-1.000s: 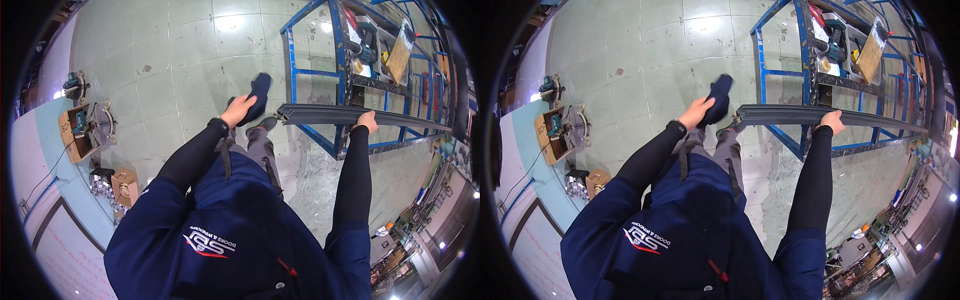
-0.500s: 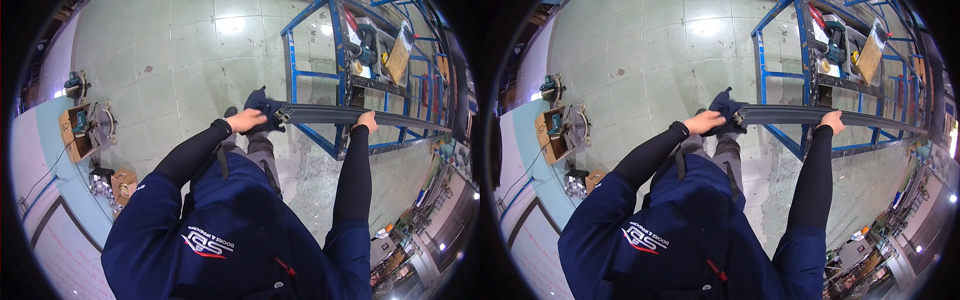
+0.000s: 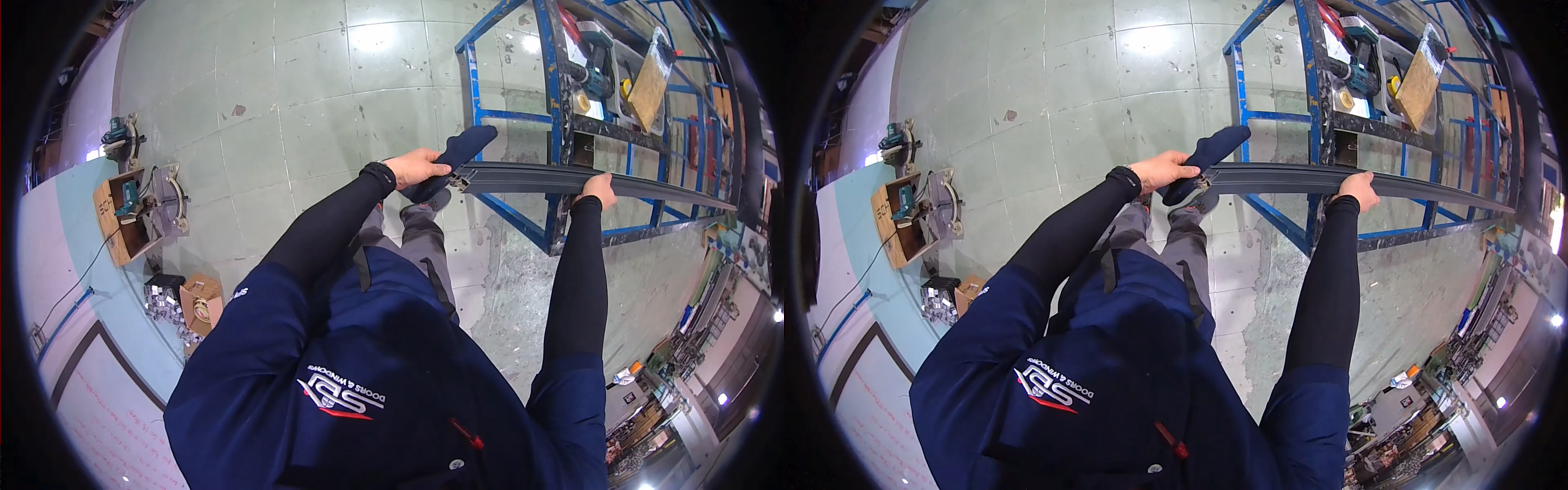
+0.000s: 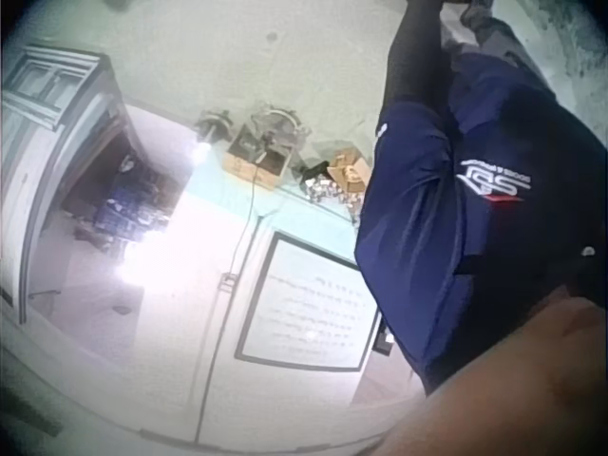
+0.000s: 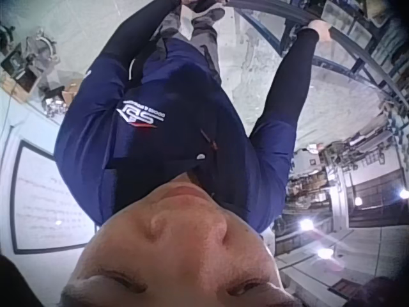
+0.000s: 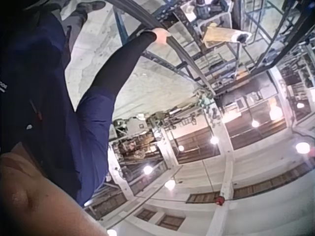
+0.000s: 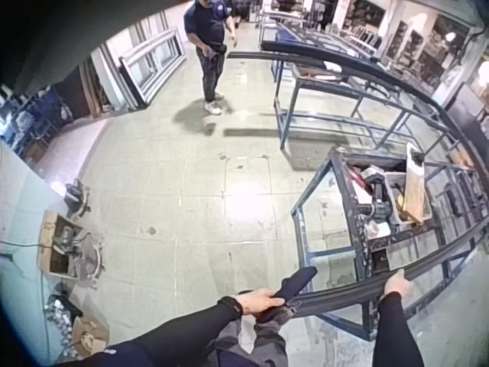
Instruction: The person wipes long metal window frames with a dark cloth in a workshop. They handle the frames one at a time, lifting them from a rack, wiping along the length, and placing them back or stacking them on a workbench.
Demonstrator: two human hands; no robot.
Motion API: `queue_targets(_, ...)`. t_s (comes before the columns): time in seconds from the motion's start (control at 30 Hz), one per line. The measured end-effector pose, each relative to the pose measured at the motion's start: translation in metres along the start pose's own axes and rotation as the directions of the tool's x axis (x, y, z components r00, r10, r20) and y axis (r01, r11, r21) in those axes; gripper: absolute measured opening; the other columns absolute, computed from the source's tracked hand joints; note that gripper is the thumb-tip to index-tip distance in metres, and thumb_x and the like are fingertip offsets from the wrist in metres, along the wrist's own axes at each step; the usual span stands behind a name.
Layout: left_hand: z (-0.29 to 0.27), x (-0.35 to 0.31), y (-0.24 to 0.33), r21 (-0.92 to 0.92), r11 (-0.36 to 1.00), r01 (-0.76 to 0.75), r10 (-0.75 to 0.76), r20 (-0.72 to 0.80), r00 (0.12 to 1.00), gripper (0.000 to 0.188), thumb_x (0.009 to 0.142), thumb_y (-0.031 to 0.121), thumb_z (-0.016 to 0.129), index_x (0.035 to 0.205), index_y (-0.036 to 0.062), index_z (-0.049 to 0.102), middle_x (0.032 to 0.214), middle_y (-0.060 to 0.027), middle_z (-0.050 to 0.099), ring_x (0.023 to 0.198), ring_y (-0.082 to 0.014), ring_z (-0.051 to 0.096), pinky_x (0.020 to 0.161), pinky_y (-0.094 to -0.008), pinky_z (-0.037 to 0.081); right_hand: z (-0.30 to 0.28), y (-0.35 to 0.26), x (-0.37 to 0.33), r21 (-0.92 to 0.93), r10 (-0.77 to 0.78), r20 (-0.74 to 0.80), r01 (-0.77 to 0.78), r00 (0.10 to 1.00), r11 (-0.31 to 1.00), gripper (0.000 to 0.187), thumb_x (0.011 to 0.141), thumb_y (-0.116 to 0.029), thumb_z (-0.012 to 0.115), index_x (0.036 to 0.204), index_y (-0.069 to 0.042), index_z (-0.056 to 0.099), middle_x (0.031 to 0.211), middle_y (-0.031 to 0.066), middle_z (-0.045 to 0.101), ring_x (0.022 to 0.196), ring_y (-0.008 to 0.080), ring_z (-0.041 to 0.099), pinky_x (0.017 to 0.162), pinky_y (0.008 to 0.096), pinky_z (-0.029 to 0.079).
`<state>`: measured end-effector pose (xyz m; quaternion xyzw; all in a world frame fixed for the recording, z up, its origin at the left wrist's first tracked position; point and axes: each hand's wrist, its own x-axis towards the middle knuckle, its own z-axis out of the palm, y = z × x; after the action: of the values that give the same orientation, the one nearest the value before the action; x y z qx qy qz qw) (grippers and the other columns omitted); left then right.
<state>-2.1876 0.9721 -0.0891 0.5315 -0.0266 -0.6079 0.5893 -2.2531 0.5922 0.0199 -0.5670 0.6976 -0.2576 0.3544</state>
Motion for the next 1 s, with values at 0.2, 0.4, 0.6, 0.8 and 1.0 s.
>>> queue_targets(0.2,0.007,-0.013,-0.024,0.659,0.744,-0.111,0.345,-0.236,0.909,0.047,0.099,0.034,0.051,0.117,-0.0096,0.058,0.099,-0.0302,0.065,0.096,-0.0442,0.063,0.087,-0.0455,0.047,-0.001,-0.011,-0.019,-0.016,-0.006,-0.029,0.006,1.0,1.0,0.064,0.093,-0.035,0.059,0.133,0.011,0.038,0.125,0.0327,0.057,0.105,0.0425,0.066,0.087,0.0475,0.06)
queue_targets(0.4,0.037,-0.074,0.019,0.028,0.971,-0.237,0.236,-0.26,0.936,0.027,0.099,0.025,0.062,0.11,0.0004,0.065,0.093,0.0045,0.062,0.084,-0.0045,0.052,0.074,-0.0243,0.045,0.003,-0.002,-0.011,-0.044,-0.035,-0.088,0.031,0.996,0.999,0.065,0.09,-0.035,0.062,0.129,0.013,0.042,0.121,0.035,0.058,0.103,0.0428,0.066,0.09,0.0481,0.057)
queue_targets(0.6,0.037,-0.059,0.063,0.62,0.77,-0.15,0.315,-0.166,0.934,0.052,0.09,0.038,0.071,0.11,-0.0093,0.063,0.09,-0.011,0.068,0.081,-0.0124,0.057,0.072,-0.0328,0.049,0.016,0.028,0.027,-0.154,0.032,-0.247,-0.072,0.968,0.986,0.057,0.094,-0.047,0.059,0.118,0.005,0.054,0.106,0.0236,0.069,0.095,0.0393,0.07,0.082,0.0494,0.056)
queue_targets(0.8,-0.016,-0.017,-0.041,0.727,0.668,-0.163,0.548,-0.332,0.767,0.047,0.091,0.03,0.064,0.115,-0.0104,0.061,0.109,-0.0311,0.067,0.109,-0.0447,0.062,0.093,-0.0457,0.049,0.003,-0.024,-0.024,-0.177,-0.078,-0.117,0.056,0.99,0.983,0.061,0.096,-0.043,0.053,0.13,0.005,0.04,0.113,0.0339,0.064,0.107,0.0471,0.063,0.095,0.0521,0.049)
queue_targets(1.0,-0.055,-0.063,-0.097,0.461,0.886,-0.056,0.351,-0.585,0.731,0.038,0.091,0.02,0.065,0.117,-0.0078,0.062,0.114,-0.0239,0.069,0.108,-0.0352,0.066,0.094,-0.0415,0.048,-0.017,0.013,0.006,0.011,-0.072,0.035,0.072,0.997,0.997,0.064,0.097,-0.047,0.053,0.129,0.006,0.038,0.119,0.032,0.062,0.113,0.0442,0.061,0.098,0.0486,0.046)
